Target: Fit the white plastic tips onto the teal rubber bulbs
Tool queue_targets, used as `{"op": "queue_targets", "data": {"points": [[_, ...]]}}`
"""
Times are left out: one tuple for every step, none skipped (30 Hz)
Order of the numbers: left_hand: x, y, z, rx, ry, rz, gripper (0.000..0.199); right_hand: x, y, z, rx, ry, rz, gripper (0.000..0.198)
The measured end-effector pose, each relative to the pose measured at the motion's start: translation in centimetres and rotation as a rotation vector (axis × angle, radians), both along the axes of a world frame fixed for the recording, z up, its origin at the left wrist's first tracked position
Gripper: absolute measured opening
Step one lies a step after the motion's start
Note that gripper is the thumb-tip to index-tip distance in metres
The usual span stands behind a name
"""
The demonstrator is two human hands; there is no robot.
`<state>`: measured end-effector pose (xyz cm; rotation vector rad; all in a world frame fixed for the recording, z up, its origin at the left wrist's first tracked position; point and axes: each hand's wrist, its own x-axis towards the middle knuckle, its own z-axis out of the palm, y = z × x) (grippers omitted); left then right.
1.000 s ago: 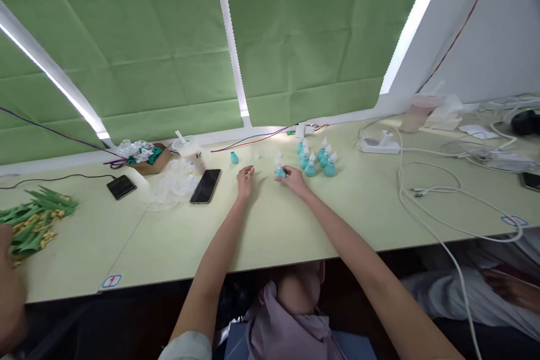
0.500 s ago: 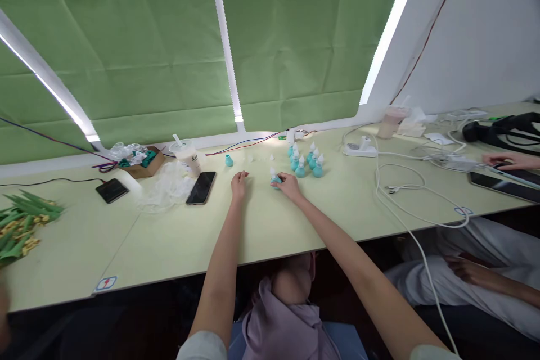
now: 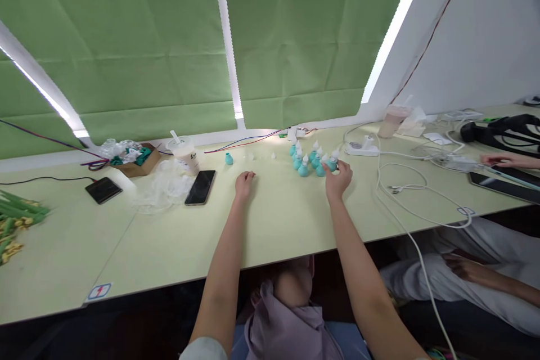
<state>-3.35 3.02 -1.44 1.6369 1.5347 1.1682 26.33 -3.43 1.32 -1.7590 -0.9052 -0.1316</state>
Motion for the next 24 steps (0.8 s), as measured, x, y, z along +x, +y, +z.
{"op": "queue_targets", "data": {"points": [[0.02, -0.01, 0.03, 0.002, 0.005, -0.001, 0.034, 0.57, -0.15, -0.04, -0.123, 0.017, -0.003, 0.039], [0.04, -0.01, 0.05, 0.001, 0.008, -0.002, 0.034, 0.92, -0.29, -0.09, -0.247, 0.032, 0.002, 0.036], [0.06, -0.01, 0.07, -0.002, 0.013, -0.001, 0.033, 1.06, -0.42, -0.14, -0.355, 0.039, 0.010, 0.034], [0.07, -0.02, 0.09, -0.007, 0.020, -0.001, 0.033, 1.05, -0.55, -0.17, -0.438, 0.036, 0.020, 0.032], [0.08, -0.03, 0.10, -0.012, 0.027, 0.000, 0.033, 0.94, -0.67, -0.17, -0.492, 0.023, 0.029, 0.031], [0.09, -0.05, 0.12, -0.015, 0.036, -0.001, 0.032, 0.77, -0.77, -0.14, -0.521, 0.010, 0.030, 0.030], [0.10, -0.06, 0.14, -0.018, 0.044, 0.000, 0.032, 0.58, -0.87, -0.08, -0.531, 0.000, 0.024, 0.029], [0.10, -0.07, 0.15, -0.020, 0.051, -0.001, 0.032, 0.42, -0.95, 0.00, -0.532, -0.004, 0.012, 0.029], [0.10, -0.08, 0.17, -0.019, 0.056, 0.000, 0.031, 0.31, -1.02, 0.08, -0.531, -0.007, 0.000, 0.029], [0.09, -0.09, 0.18, -0.019, 0.059, -0.001, 0.031, 0.24, -1.07, 0.16, -0.536, -0.009, -0.009, 0.028], [0.08, -0.09, 0.18, -0.020, 0.060, -0.001, 0.031, 0.22, -1.10, 0.22, -0.547, -0.011, -0.012, 0.028], [0.07, -0.08, 0.17, -0.020, 0.059, -0.003, 0.030, 0.24, -1.12, 0.24, -0.563, -0.011, -0.011, 0.029], [0.06, -0.07, 0.15, -0.018, 0.057, -0.005, 0.030, 0.29, -1.12, 0.23, -0.581, -0.007, -0.009, 0.029], [0.05, -0.06, 0.13, -0.015, 0.053, -0.007, 0.030, 0.36, -1.09, 0.17, -0.594, 0.001, -0.005, 0.031], [0.04, -0.05, 0.10, -0.012, 0.049, -0.009, 0.030, 0.42, -1.04, 0.07, -0.598, 0.010, -0.002, 0.032], [0.03, -0.05, 0.07, -0.008, 0.046, -0.011, 0.030, 0.49, -0.96, -0.07, -0.593, 0.018, 0.001, 0.034], [0.03, -0.05, 0.04, -0.004, 0.042, -0.012, 0.030, 0.54, -0.86, -0.22, -0.586, 0.023, 0.003, 0.036], [0.03, -0.07, 0.02, -0.001, 0.037, -0.011, 0.029, 0.59, -0.75, -0.38, -0.576, 0.027, 0.008, 0.039], [0.03, -0.09, 0.02, 0.000, 0.030, -0.010, 0.029, 0.63, -0.63, -0.51, -0.561, 0.034, 0.013, 0.044], [0.03, -0.12, 0.02, -0.001, 0.021, -0.010, 0.029, 0.65, -0.53, -0.58, -0.535, 0.042, 0.017, 0.051], [0.04, -0.16, 0.03, -0.002, 0.013, -0.010, 0.028, 0.66, -0.47, -0.57, -0.494, 0.051, 0.015, 0.059], [0.05, -0.19, 0.05, -0.005, 0.006, -0.009, 0.028, 0.63, -0.48, -0.48, -0.431, 0.054, 0.003, 0.068], [0.07, -0.22, 0.06, -0.008, 0.001, -0.009, 0.028, 0.54, -0.56, -0.30, -0.340, 0.041, -0.020, 0.075], [0.08, -0.25, 0.07, -0.011, -0.002, -0.008, 0.028, 0.37, -0.72, -0.06, -0.227, 0.009, -0.050, 0.079]]}}
